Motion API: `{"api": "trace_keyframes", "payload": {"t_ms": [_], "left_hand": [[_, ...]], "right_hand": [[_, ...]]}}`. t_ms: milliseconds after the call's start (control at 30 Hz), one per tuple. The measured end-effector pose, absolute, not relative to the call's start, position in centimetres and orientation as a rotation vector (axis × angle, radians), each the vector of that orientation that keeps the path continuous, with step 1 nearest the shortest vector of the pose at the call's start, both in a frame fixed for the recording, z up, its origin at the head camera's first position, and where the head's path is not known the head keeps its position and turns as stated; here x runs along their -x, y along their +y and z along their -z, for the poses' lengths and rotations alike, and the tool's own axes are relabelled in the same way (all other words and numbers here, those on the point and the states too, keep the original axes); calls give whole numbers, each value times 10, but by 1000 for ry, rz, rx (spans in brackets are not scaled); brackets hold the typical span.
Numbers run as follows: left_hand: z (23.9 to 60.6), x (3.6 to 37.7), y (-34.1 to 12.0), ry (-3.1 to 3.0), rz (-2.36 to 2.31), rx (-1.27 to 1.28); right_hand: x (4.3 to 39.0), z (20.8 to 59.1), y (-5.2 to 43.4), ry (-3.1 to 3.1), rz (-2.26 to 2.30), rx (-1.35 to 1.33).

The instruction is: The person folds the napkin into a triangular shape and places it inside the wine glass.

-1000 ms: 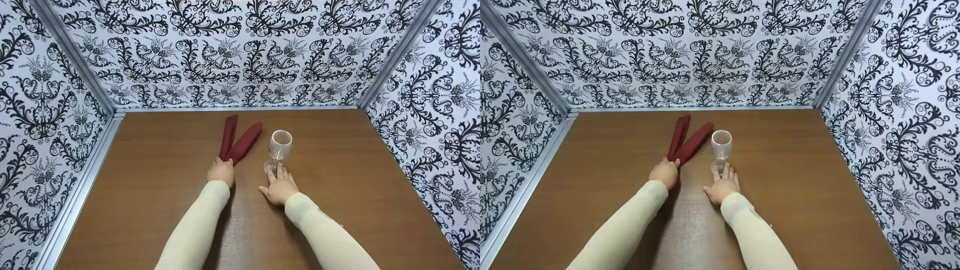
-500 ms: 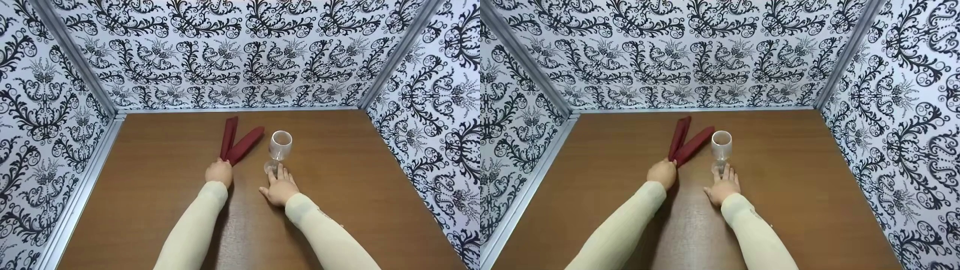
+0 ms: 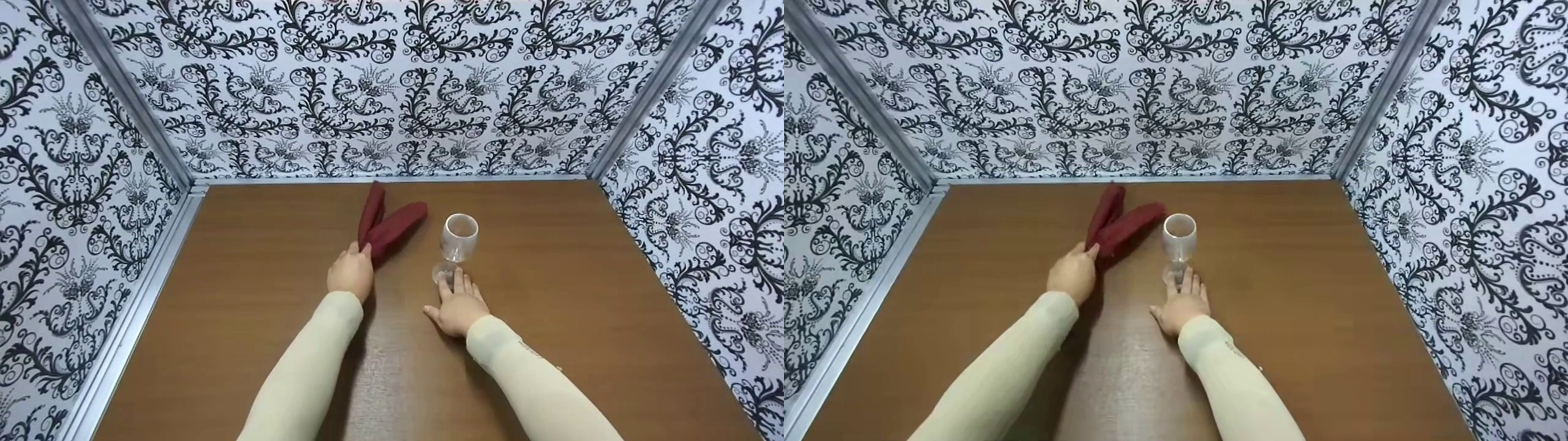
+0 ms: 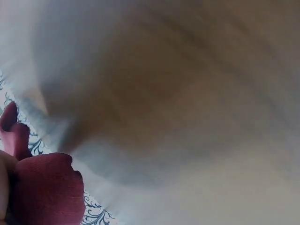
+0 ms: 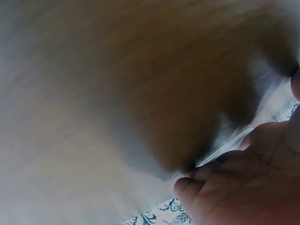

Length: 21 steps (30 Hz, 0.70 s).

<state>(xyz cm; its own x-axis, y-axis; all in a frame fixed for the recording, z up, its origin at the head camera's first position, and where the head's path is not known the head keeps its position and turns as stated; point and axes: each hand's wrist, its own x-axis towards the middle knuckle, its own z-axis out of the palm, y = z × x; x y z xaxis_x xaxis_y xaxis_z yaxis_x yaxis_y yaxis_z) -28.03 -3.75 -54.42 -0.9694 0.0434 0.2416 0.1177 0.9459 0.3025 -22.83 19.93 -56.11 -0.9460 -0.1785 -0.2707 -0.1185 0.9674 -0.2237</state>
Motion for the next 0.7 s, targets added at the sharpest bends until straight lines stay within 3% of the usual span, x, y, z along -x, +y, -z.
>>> {"api": "trace_keyframes", "payload": {"t_ms": [700], "left_hand": [[501, 293, -27, -2571, 1007, 114]], "right_hand": [[228, 561, 192, 2831, 271, 254]]}}
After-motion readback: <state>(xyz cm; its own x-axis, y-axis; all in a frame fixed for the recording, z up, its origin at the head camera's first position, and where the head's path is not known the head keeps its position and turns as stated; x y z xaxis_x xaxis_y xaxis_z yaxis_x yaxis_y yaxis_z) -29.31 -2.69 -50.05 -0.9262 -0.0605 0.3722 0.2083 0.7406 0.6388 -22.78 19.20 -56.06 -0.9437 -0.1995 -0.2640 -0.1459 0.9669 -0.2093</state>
